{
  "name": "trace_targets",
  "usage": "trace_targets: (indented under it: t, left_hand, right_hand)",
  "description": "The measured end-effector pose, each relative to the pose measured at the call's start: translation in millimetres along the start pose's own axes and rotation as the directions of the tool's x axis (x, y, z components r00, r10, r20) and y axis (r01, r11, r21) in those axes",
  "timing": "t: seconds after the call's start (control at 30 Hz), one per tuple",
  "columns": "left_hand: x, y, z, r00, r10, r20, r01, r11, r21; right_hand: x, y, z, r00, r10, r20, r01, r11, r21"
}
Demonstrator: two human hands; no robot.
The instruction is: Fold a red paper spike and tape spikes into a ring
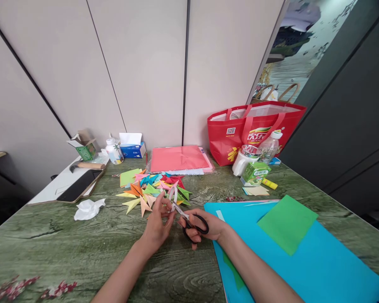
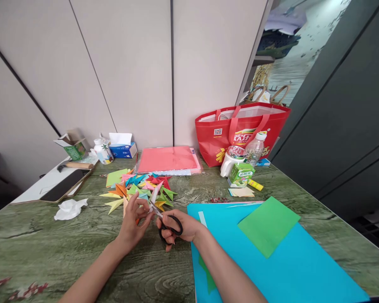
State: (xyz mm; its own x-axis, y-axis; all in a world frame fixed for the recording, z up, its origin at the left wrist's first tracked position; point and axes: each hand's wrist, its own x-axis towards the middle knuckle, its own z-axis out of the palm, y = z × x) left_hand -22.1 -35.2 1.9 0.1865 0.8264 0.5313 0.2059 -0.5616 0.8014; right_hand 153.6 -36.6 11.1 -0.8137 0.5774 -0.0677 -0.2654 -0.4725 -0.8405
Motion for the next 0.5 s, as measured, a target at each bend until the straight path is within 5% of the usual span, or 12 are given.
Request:
trace_targets:
  t: [0.23,0.5]
  left_hand:
    - [0,1,-0.8,0.999,-0.039,-0.012,0.04,0.999,0.029]
    - [0,3,-2.0,0.988,0.152,-0.042,-0.147,0.983,0.107]
  right_hand:
    - [-2,-2,1,0.994,-0.061,-0.088,0.05,0.991,-0.121]
    - [-5,-6,-11,0.996,-0.034,0.085,0.054,0.966,-0.251]
